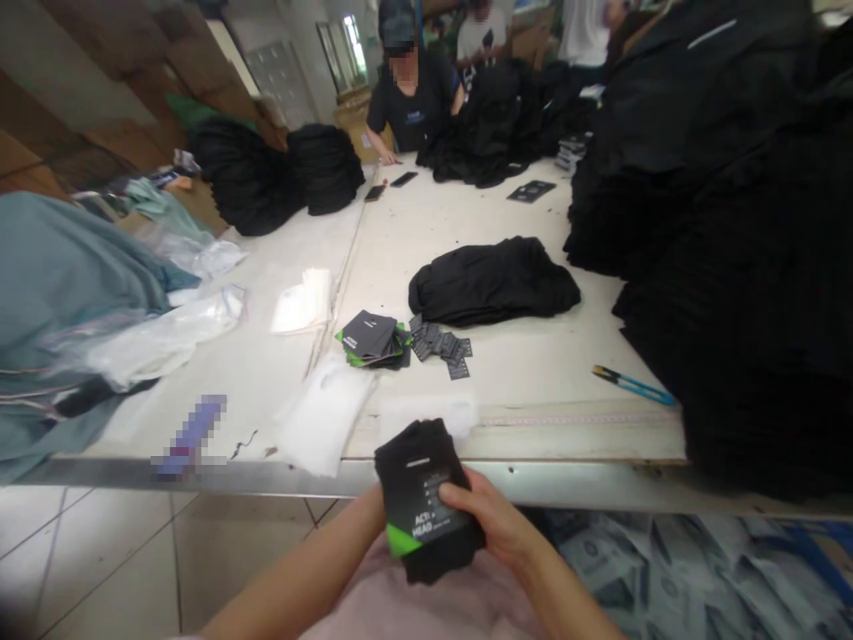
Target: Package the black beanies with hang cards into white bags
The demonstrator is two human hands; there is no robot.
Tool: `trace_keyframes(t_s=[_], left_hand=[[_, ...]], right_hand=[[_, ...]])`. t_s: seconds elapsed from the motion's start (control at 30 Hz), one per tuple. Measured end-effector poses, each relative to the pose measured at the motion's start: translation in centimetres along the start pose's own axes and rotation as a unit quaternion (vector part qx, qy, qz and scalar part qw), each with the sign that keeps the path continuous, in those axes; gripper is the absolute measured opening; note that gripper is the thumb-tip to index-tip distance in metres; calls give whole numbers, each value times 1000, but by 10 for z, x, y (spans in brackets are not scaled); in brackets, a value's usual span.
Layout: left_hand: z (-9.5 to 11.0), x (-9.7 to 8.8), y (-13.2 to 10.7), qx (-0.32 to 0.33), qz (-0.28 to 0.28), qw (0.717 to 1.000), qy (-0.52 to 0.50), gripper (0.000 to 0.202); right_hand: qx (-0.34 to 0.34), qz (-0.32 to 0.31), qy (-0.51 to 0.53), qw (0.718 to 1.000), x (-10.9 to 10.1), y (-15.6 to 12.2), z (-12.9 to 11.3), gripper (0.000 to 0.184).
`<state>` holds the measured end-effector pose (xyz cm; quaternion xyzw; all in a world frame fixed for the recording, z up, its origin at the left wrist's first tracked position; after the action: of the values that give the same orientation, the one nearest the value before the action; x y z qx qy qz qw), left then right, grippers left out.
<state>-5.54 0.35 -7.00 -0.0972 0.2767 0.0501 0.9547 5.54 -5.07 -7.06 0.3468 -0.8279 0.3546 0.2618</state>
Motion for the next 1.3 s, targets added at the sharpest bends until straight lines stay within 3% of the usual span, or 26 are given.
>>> trace_keyframes(t_s=[0.1,0.2,0.27,0.33,0.4,0.5,0.6,0.67,0.8,0.87,1.0,1.13,1.23,1.3], left_hand=[[3,19,-8,59,-69,996,15,23],[4,24,-34,160,-138,975,71,25],[4,24,-48,213,-173,955,111,28],[3,22,-49,225,-187,949,119,37],[6,16,-40,224,-187,952,89,61],[16,6,-20,208,-185,960,42,79],[29,7,-13,224,-219,947,64,86],[39,15,-17,263,-236,930,103,93],[46,33,-24,304,-222,909,181,102],[46,37,-23,300,-216,910,186,101],[47,38,-20,295,-216,911,189,96],[51,31,-24,318,-197,900,225,82],[44,13,-26,317,-115,904,263,62],[31,0,-24,258,-42,922,284,44]], right_hand=[[1,122,36,992,-43,-2,-3,27],[-43,250,53,966,-88,-12,-22,24],[-77,285,67,953,-99,-18,-34,24],[-83,259,79,959,-93,-19,-37,25],[-64,195,65,977,-77,-17,-33,28],[-33,106,-16,994,-59,-13,-26,34],[-21,107,-134,985,-64,-10,-30,33],[-20,141,-237,961,-69,-8,-38,26],[-31,183,-497,847,-61,-5,-62,16],[-42,176,-552,814,-51,-3,-68,17],[-30,145,-503,851,-42,5,-64,18],[-30,143,-377,915,-52,12,-57,17],[-63,221,-190,954,-79,7,-51,16],[-98,297,-100,944,-94,2,-43,22]])
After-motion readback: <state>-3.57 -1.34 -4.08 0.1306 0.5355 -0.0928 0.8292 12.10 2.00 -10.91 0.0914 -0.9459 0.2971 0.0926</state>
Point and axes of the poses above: each hand's wrist, its own y-axis towards the middle knuckle, its own x-axis out of the palm, z = x × y, the point moved 8 cm from there along y, towards the middle knuckle, and after that the axes turned 3 degrees about -z, right-handed, at the moved point
